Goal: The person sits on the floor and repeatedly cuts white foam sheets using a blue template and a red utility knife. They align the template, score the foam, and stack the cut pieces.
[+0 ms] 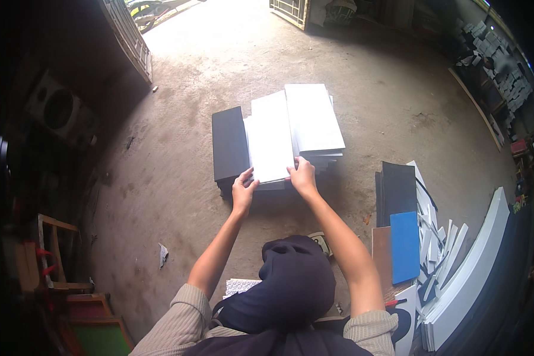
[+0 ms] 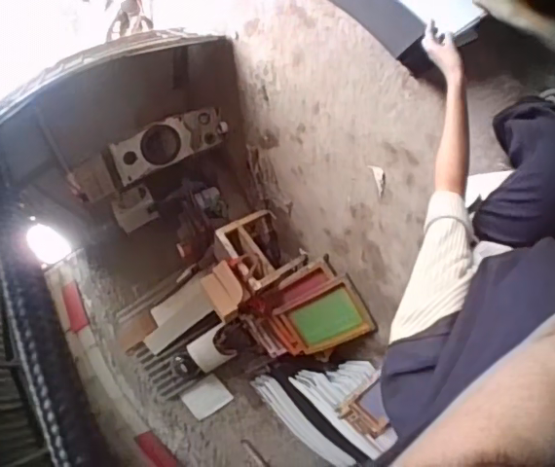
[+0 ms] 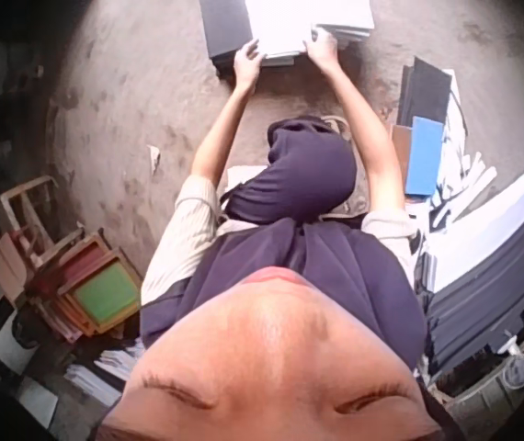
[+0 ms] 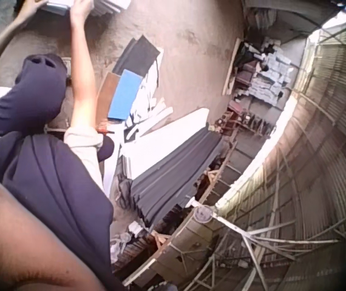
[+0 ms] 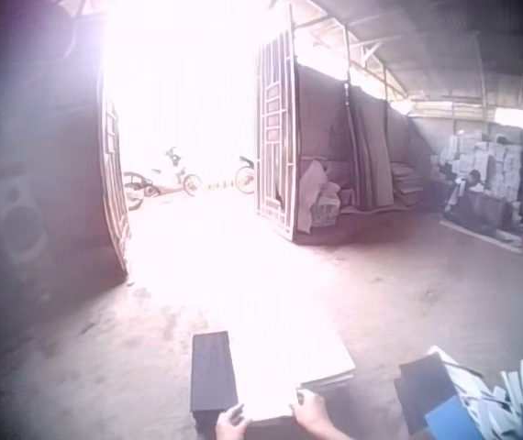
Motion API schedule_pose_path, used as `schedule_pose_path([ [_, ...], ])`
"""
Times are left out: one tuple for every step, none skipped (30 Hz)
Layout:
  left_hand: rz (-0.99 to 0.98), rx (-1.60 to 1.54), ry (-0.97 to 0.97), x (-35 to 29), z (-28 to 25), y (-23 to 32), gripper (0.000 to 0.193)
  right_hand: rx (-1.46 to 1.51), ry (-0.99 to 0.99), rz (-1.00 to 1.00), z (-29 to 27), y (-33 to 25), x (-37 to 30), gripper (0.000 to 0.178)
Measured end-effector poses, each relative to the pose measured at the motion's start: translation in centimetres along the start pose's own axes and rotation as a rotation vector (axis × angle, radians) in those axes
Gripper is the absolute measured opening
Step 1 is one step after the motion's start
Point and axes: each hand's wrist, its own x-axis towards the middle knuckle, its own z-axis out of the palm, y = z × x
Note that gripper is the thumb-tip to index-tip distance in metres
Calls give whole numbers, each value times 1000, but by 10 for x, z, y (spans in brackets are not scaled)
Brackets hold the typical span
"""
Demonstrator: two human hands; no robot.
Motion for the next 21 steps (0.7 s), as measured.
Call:
schedule_pose_path([
  [3,191,-23,1,-2,-7,37,-82,19,-9,2,8,2,33],
  [64,313,49,5,0,-12,36,-150,65,-33,4,15,5,32],
  [121,448,119,7,-3,-17,36,-188,49,-35,9,16,6,31],
  [179,583,186,9,-5,-21,35,-226,33,-36,11,15,7,30],
  [165,599,196,13,-9,-24,36,-264,17,-37,16,16,9,29],
  [181,687,199,18,-9,-22,35,-254,10,-13,19,19,13,30],
  [198,775,201,23,-9,-21,35,-245,4,13,22,22,17,30],
  [229,851,173,27,-8,-22,36,-236,-1,39,25,26,19,30],
  [266,927,148,32,-8,-23,38,-216,7,56,29,31,23,32],
  [304,1003,120,37,-8,-23,39,-196,15,74,32,36,25,34],
  [303,1037,84,43,-9,-24,39,-175,24,92,36,41,27,35],
  [298,1072,44,47,-12,-25,38,-164,20,92,40,47,28,37],
  [293,1106,4,51,-14,-26,38,-152,16,91,45,53,28,38],
  [350,1091,31,55,-18,-31,34,-139,12,92,49,60,27,40],
  [327,1121,9,55,-23,-33,34,-103,-42,123,55,64,25,44],
  [324,1122,-21,57,-15,-29,35,-232,61,3,54,83,28,46],
  [322,1123,-50,58,-7,-25,36,-363,163,-116,52,101,28,48],
  [315,1138,-53,57,-14,-28,37,-448,196,-195,58,100,23,55],
  [323,1144,-57,57,-19,-30,37,-428,164,-173,61,98,20,56],
  [330,1149,-60,56,-23,-33,37,-408,131,-152,63,97,19,58],
  [343,1146,-64,56,-25,-34,37,-395,105,-134,62,97,20,59],
])
